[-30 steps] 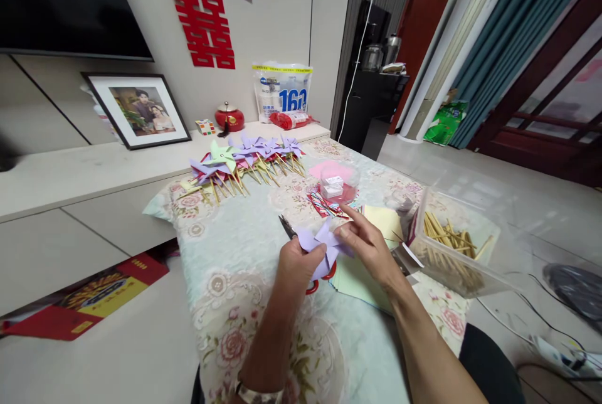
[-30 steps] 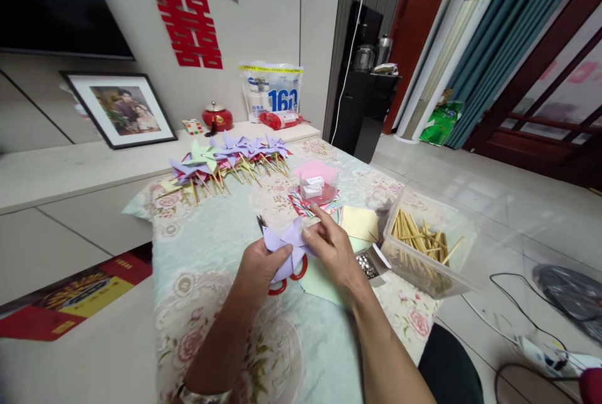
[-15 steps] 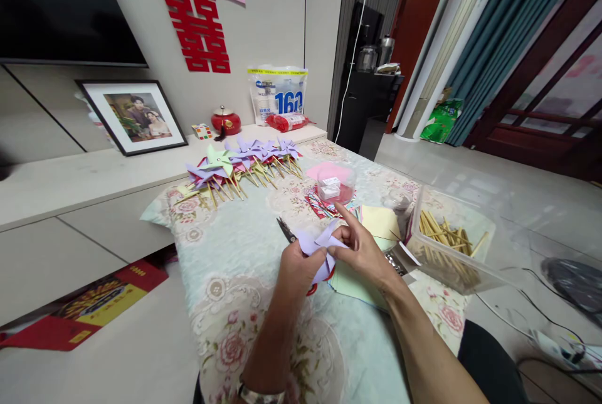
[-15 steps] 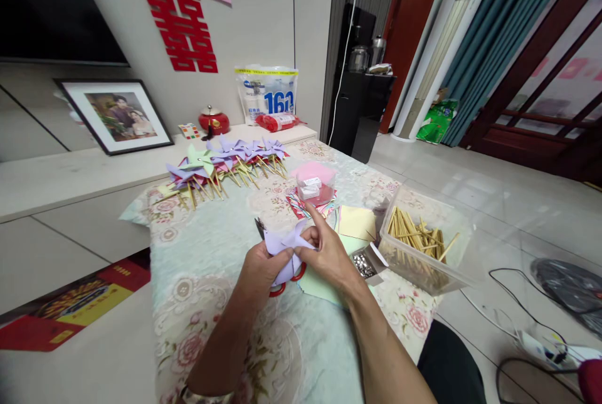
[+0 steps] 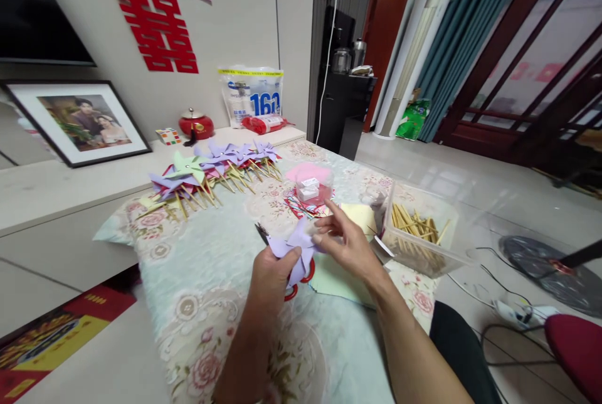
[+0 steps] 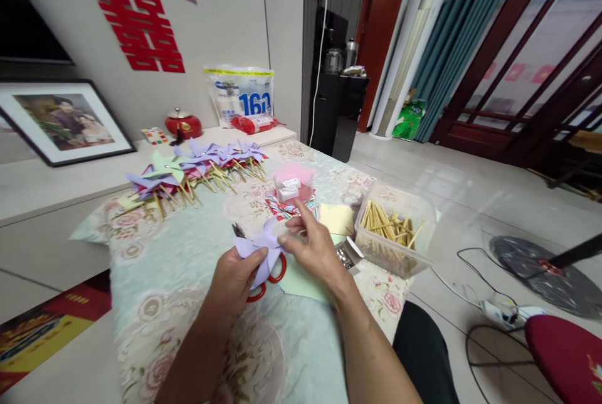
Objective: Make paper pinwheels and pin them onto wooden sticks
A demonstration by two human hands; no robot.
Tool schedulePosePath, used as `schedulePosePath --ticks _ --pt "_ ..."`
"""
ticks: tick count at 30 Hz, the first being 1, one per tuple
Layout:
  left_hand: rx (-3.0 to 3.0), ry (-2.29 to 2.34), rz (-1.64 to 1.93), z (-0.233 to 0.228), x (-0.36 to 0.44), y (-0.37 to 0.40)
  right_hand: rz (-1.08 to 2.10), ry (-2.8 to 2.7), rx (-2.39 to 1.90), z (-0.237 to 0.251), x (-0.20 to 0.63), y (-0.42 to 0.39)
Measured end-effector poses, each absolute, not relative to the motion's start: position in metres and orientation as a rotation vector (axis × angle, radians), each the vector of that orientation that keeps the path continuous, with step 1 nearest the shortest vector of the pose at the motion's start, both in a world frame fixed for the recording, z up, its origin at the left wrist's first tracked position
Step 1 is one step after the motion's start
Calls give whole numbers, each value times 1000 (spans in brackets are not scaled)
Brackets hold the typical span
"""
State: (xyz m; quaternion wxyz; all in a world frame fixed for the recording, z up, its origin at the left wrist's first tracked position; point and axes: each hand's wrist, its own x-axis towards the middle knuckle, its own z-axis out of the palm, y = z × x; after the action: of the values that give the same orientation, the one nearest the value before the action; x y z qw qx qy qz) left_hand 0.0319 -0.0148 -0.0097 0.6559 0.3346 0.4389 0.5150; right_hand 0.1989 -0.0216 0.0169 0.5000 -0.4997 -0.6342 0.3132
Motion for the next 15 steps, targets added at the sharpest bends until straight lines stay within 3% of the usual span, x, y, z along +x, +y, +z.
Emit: schedulePosePath --ticks 8,15 --pt "672 994 1187 -4 33 -15 153 -1861 -1666 61 258 -64" --pt "643 974 1227 -7 34 -14 -104 -2340 -2237 49 248 -75"
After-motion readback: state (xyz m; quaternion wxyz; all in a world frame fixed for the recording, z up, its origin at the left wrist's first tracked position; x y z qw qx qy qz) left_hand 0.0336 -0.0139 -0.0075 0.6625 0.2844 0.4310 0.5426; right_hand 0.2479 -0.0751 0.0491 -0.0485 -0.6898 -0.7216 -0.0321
